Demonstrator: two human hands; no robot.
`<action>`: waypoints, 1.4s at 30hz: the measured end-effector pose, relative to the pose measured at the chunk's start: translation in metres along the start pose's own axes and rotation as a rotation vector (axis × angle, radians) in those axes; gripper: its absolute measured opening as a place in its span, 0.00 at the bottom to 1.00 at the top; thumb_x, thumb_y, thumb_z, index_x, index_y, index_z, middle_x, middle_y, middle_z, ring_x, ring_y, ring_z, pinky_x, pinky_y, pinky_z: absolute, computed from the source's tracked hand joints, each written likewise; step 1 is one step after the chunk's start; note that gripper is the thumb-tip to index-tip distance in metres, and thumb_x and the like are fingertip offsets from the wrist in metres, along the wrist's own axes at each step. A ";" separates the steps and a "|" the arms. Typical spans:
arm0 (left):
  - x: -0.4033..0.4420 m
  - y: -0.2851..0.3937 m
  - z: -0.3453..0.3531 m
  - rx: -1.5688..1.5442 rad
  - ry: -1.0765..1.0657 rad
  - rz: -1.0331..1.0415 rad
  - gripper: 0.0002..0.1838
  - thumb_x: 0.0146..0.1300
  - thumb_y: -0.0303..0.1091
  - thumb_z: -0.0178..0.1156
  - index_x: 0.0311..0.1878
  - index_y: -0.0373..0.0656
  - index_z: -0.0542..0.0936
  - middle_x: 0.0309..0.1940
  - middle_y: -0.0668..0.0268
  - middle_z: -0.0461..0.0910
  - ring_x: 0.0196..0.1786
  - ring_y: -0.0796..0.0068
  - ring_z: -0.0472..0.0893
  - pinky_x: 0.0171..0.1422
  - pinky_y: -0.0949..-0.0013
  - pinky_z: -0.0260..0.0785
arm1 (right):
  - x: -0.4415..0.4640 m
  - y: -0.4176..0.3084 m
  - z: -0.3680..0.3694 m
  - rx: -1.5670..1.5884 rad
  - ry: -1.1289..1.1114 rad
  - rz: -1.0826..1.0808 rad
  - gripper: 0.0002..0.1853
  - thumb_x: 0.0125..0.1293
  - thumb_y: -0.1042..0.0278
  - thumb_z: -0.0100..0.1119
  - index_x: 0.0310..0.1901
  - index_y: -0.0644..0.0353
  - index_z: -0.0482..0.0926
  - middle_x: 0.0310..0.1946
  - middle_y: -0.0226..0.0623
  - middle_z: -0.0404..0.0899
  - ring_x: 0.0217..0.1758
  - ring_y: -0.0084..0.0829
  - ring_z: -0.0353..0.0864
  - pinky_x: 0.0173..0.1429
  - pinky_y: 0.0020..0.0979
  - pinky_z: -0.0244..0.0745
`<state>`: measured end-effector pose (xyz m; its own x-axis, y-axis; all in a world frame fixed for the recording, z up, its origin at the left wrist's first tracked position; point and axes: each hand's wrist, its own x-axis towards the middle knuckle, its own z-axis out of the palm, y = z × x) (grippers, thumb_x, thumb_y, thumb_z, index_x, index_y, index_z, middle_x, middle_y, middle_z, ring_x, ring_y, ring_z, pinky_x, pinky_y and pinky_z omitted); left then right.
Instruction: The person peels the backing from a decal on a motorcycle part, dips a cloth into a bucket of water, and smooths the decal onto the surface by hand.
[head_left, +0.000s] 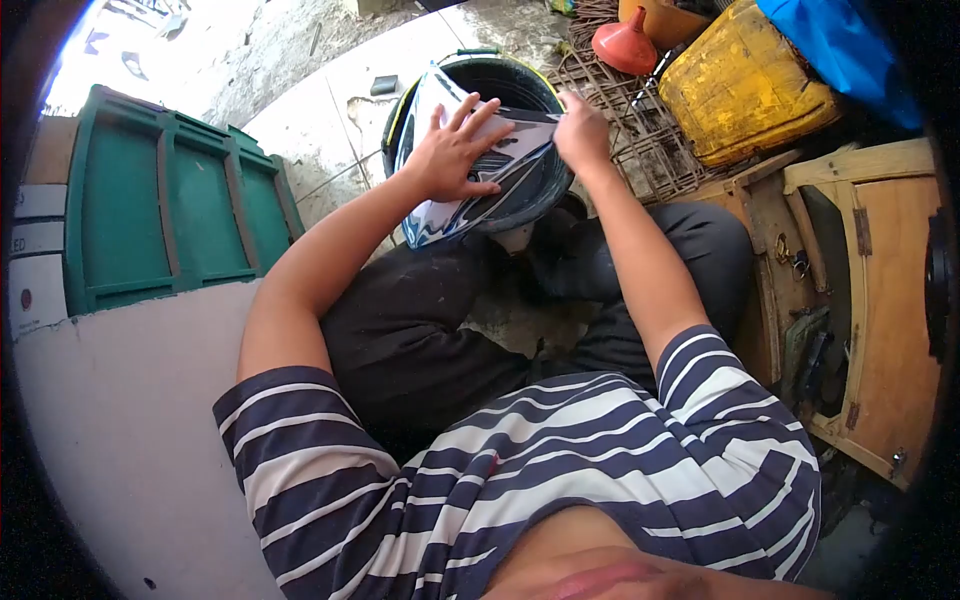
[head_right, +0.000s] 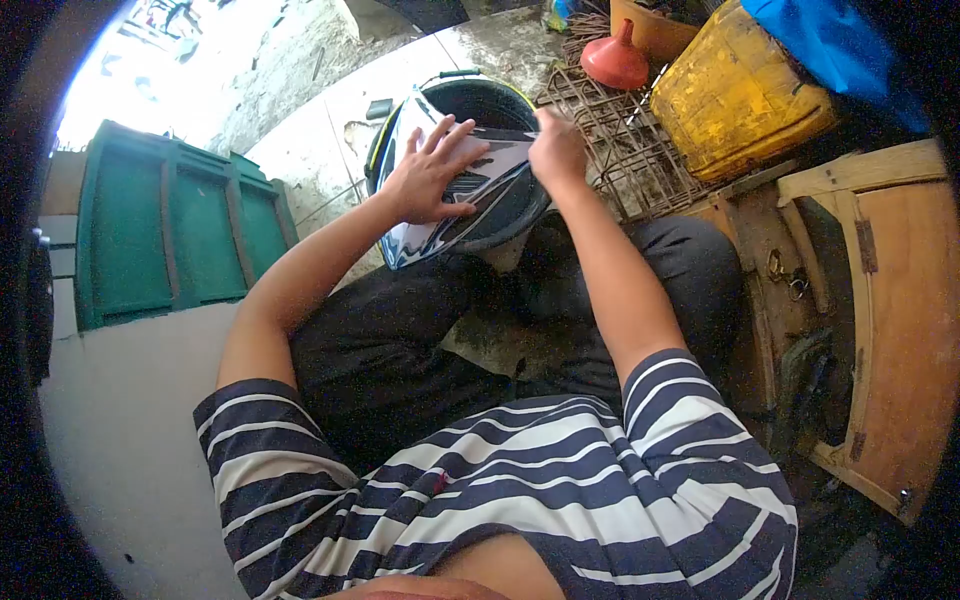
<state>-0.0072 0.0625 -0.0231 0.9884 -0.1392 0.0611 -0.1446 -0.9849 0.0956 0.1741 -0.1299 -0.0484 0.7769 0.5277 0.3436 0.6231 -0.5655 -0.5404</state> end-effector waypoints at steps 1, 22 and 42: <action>0.000 0.002 -0.002 0.001 -0.011 -0.002 0.54 0.57 0.71 0.69 0.84 0.65 0.60 0.88 0.58 0.46 0.89 0.46 0.43 0.83 0.24 0.44 | -0.003 -0.011 0.001 0.030 0.035 -0.092 0.17 0.64 0.78 0.55 0.52 0.60 0.86 0.41 0.58 0.87 0.49 0.59 0.86 0.55 0.53 0.80; -0.001 0.002 -0.004 0.016 -0.029 0.000 0.54 0.59 0.73 0.66 0.85 0.64 0.60 0.88 0.58 0.45 0.89 0.46 0.44 0.83 0.22 0.44 | 0.002 -0.006 -0.015 0.020 -0.011 0.092 0.19 0.65 0.78 0.59 0.58 0.62 0.83 0.44 0.57 0.87 0.49 0.58 0.87 0.55 0.52 0.81; 0.000 0.003 -0.007 -0.028 -0.016 -0.004 0.55 0.56 0.71 0.69 0.84 0.62 0.62 0.88 0.57 0.47 0.89 0.45 0.44 0.83 0.23 0.43 | 0.002 -0.007 -0.003 0.041 0.017 -0.032 0.19 0.66 0.79 0.60 0.58 0.61 0.84 0.43 0.58 0.87 0.48 0.57 0.88 0.55 0.51 0.81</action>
<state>-0.0082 0.0607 -0.0155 0.9895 -0.1375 0.0452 -0.1421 -0.9821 0.1236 0.1719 -0.1268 -0.0417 0.7581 0.5344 0.3739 0.6438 -0.5218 -0.5596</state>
